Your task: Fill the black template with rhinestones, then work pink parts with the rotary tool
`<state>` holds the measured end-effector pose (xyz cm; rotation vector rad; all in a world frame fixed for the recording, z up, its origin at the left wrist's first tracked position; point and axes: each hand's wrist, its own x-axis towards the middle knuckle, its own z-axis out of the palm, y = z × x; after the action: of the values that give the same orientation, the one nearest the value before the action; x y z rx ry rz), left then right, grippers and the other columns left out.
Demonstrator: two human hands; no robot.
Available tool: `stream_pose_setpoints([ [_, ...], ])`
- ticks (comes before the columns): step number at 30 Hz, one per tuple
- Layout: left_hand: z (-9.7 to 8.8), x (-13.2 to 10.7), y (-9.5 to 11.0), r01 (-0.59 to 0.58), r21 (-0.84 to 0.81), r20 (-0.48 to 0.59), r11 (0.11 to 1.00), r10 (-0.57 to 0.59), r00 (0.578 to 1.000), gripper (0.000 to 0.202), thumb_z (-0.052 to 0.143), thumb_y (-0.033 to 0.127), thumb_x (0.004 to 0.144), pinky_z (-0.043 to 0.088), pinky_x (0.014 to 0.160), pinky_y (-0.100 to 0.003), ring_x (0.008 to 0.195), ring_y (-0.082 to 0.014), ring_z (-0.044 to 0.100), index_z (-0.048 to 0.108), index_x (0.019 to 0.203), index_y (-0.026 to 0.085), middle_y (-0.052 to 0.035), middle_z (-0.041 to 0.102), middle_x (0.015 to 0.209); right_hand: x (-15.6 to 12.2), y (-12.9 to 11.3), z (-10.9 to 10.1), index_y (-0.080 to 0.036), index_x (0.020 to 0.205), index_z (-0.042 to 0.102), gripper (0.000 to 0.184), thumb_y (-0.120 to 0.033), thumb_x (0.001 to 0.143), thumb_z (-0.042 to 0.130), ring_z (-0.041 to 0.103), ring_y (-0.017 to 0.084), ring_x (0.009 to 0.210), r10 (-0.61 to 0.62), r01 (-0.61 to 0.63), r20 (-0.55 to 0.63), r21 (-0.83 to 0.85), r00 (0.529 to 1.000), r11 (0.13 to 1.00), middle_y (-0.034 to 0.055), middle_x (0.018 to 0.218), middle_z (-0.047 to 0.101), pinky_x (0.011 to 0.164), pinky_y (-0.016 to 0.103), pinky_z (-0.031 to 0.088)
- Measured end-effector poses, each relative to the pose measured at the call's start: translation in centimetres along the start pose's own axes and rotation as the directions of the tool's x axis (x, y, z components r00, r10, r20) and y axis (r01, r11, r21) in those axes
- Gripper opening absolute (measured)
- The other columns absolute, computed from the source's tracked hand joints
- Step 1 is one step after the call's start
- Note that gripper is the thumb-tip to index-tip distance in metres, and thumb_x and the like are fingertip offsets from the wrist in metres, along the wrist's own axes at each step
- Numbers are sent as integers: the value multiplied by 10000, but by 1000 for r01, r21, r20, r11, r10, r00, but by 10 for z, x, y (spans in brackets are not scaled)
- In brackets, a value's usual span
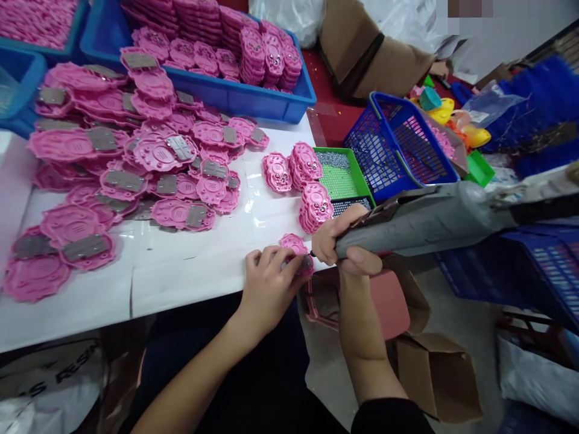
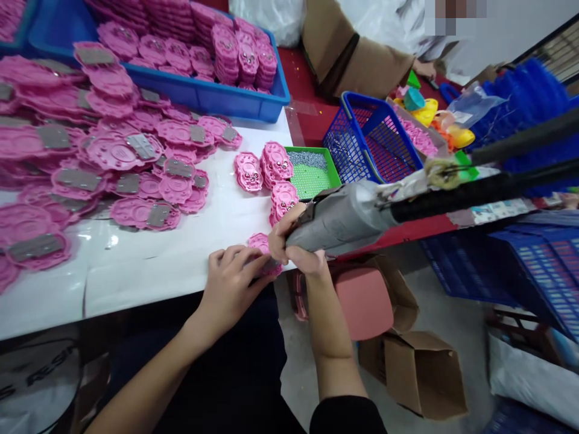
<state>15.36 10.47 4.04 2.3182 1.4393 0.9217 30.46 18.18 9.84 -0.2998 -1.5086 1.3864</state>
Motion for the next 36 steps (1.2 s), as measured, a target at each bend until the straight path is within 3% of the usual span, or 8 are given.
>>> stream_pose_setpoints([
  [4,0,-1,0,4,5,-2,1000,-4,1000,286,735,380,910,347,856,-434,1051,-257,606,692,1161,249,-45,729,1126,3,-3,2,-309,1072,594,198,-318,874,606,373,92,346,-7,7,-2,8,1000,1000,-101,516,460,354,208,361],
  [10,3,-2,5,0,58,20,998,-1,1000,315,732,378,910,354,876,-460,1067,-266,602,679,1202,270,-32,729,1149,-9,-12,-2,-287,975,586,104,-336,886,563,399,117,332,-94,54,-331,-127,939,990,-80,499,502,349,249,398],
  [22,6,1,11,-24,58,-4,998,24,1000,268,753,365,891,348,869,-468,1030,-262,614,695,1133,266,-29,743,1098,-10,-33,8,-282,891,591,87,-329,836,543,358,133,288,-191,79,-454,-255,870,964,-77,458,468,290,275,339],
  [24,7,1,12,-19,70,-4,997,19,1000,246,736,368,905,343,876,-474,1030,-262,615,694,1125,264,-28,743,1090,-6,-46,5,-270,898,591,117,-326,818,526,339,128,293,-247,71,-546,-323,800,944,-75,455,453,299,278,326],
  [28,8,0,13,-41,126,1,991,42,999,305,702,362,929,339,895,-489,1024,-270,618,670,1219,276,-37,734,1099,5,-63,-10,-256,843,544,116,-329,781,477,277,114,288,-408,-1,-724,-491,557,871,-95,414,379,299,265,284],
  [30,7,-1,13,-62,151,3,987,62,998,327,696,352,932,334,898,-493,1021,-276,619,661,1251,287,-43,730,1106,10,-61,-21,-253,806,517,87,-316,762,477,282,115,278,-454,-20,-750,-527,481,850,-104,397,376,292,258,266],
  [32,7,-1,14,-77,167,0,983,78,997,312,684,342,940,328,896,-495,1019,-279,620,665,1246,288,-45,729,1102,14,-55,-32,-256,801,506,66,-304,758,495,303,118,276,-475,-40,-761,-546,442,837,-109,398,395,296,254,269],
  [36,8,0,16,-90,199,-13,976,94,995,290,686,326,936,317,892,-491,1032,-287,618,676,1219,268,-58,728,1081,16,-41,-44,-258,804,495,72,-306,768,534,343,115,290,-425,-68,-776,-511,466,857,-107,412,417,317,249,289],
])
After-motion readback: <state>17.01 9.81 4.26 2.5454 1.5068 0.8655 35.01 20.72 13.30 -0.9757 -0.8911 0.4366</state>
